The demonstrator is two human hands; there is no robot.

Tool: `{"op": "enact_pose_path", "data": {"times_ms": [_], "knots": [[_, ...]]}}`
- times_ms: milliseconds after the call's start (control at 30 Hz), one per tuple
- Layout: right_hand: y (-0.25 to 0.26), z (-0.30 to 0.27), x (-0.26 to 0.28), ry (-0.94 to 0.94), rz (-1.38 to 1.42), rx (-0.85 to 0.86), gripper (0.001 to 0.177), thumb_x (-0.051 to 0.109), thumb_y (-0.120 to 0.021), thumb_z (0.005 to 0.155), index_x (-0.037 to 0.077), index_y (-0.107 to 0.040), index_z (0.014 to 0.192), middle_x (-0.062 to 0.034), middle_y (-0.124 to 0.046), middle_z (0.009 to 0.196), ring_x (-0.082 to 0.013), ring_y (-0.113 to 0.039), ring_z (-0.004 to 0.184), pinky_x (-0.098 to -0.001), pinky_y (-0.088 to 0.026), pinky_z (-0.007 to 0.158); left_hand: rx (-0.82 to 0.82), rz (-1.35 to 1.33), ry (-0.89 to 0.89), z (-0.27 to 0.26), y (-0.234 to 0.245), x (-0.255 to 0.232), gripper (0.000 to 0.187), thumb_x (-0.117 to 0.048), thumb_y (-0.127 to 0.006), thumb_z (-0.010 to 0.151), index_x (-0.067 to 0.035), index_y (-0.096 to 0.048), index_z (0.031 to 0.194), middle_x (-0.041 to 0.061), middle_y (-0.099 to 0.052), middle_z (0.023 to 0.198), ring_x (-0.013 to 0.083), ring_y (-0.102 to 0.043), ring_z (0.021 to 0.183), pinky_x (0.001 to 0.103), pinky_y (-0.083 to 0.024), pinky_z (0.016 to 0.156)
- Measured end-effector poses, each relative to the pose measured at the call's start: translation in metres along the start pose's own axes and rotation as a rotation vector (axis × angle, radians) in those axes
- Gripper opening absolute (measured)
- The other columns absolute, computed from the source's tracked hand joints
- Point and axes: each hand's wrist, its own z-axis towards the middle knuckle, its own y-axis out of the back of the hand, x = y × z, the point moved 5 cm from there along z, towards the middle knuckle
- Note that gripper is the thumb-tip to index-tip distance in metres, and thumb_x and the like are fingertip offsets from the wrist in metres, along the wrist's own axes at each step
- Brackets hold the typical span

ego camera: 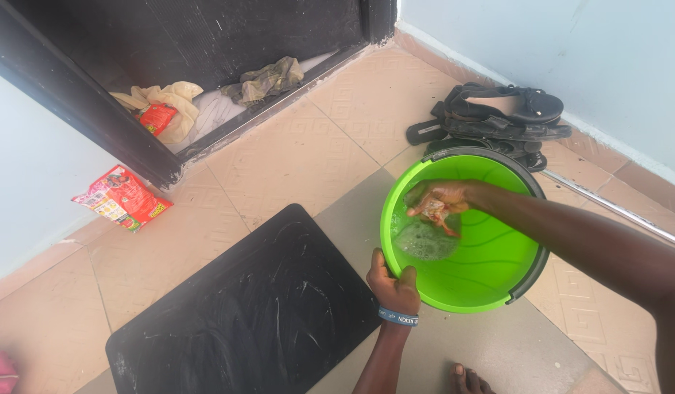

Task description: The person scrubs a black bath mat on the floor with a sponge and soapy water, rinses the sponge in a green bucket, and then flips the mat over to show the other side.

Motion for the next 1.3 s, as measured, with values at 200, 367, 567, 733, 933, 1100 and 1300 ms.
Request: {"op": "enact_pose_path", "data": {"times_ms": [200,367,567,733,933,1100,1300], "knots": [[-0.05,-0.054,0.072,0.096,-0.325,-0.125,0.032,0.001,-0.075,0.074,0.005,-0.069,0.105,-0.0091,-0.073,0.088,-0.0186,-0.069,0.065,-0.0352,-0.054,0.049,-0.063,-0.096,0.064,0.004,0.004,0.008,0.023,0.01,-0.054,0.071,0.003,-0.052,0.094,0.008,-0.065,0.082,0.0106,-0.059,0.068,0.027,-0.053,0.062],[-0.06,-0.068,0.087,0.009,-0.597,-0.501,0.041,0.036,-0.075,0.091,-0.003,-0.073,0.105,-0.0101,-0.065,0.067,-0.0207,-0.063,0.053,-0.0404,-0.057,0.044,-0.096,-0.09,0.12,0.003,0.003,0.016,0.023,0.012,-0.055,0.073,0.004,-0.052,0.094,0.01,-0.061,0.08,0.0125,-0.054,0.065,0.028,-0.05,0.06],[-0.067,-0.064,0.087,0.054,-0.823,-0.648,0.062,0.057,-0.055,0.093,0.005,-0.063,0.125,-0.0102,-0.06,0.057,-0.0236,-0.063,0.047,-0.0418,-0.057,0.049,-0.156,-0.185,0.203,0.006,-0.005,0.013,0.028,0.016,-0.055,0.073,0.002,-0.053,0.097,0.011,-0.063,0.086,0.0118,-0.061,0.067,0.027,-0.053,0.063],[-0.042,-0.043,0.063,-0.057,-0.845,-0.58,0.082,0.069,-0.035,0.1,-0.006,-0.064,0.114,-0.0122,-0.057,0.059,-0.024,-0.063,0.046,-0.0418,-0.06,0.05,-0.192,-0.224,0.283,0.016,-0.025,0.018,0.027,0.015,-0.057,0.072,0.003,-0.054,0.096,0.011,-0.063,0.087,0.0121,-0.06,0.068,0.027,-0.051,0.062],[-0.026,-0.028,0.088,0.018,-1.044,-0.393,0.047,0.041,-0.048,0.095,-0.005,-0.055,0.104,-0.0076,-0.052,0.066,-0.0207,-0.057,0.049,-0.0409,-0.054,0.049,0.044,-0.284,0.469,0.034,-0.014,0.051,0.02,-0.011,-0.071,0.088,-0.003,-0.057,0.101,0.006,-0.059,0.076,0.0126,-0.057,0.057,0.028,-0.052,0.056],[-0.112,-0.095,0.202,-0.137,-1.22,-0.405,0.044,0.004,-0.068,0.076,0.008,-0.047,0.115,-0.0072,-0.066,0.073,-0.0227,-0.062,0.051,-0.0376,-0.05,0.047,0.131,-0.159,0.577,0.018,0.054,0.067,0.032,-0.029,-0.073,0.093,-0.004,-0.059,0.108,0.004,-0.062,0.068,0.0115,-0.059,0.052,0.027,-0.051,0.051],[-0.27,-0.063,0.247,0.334,-1.201,-0.147,0.038,0.044,-0.08,0.082,0.006,-0.076,0.078,-0.0144,-0.078,0.075,-0.0195,-0.073,0.06,-0.0363,-0.056,0.055,0.074,-0.323,0.641,0.016,0.151,0.032,0.048,-0.041,-0.063,0.095,0.001,-0.062,0.119,0.012,-0.071,0.082,0.0177,-0.069,0.065,0.031,-0.06,0.059]]}}
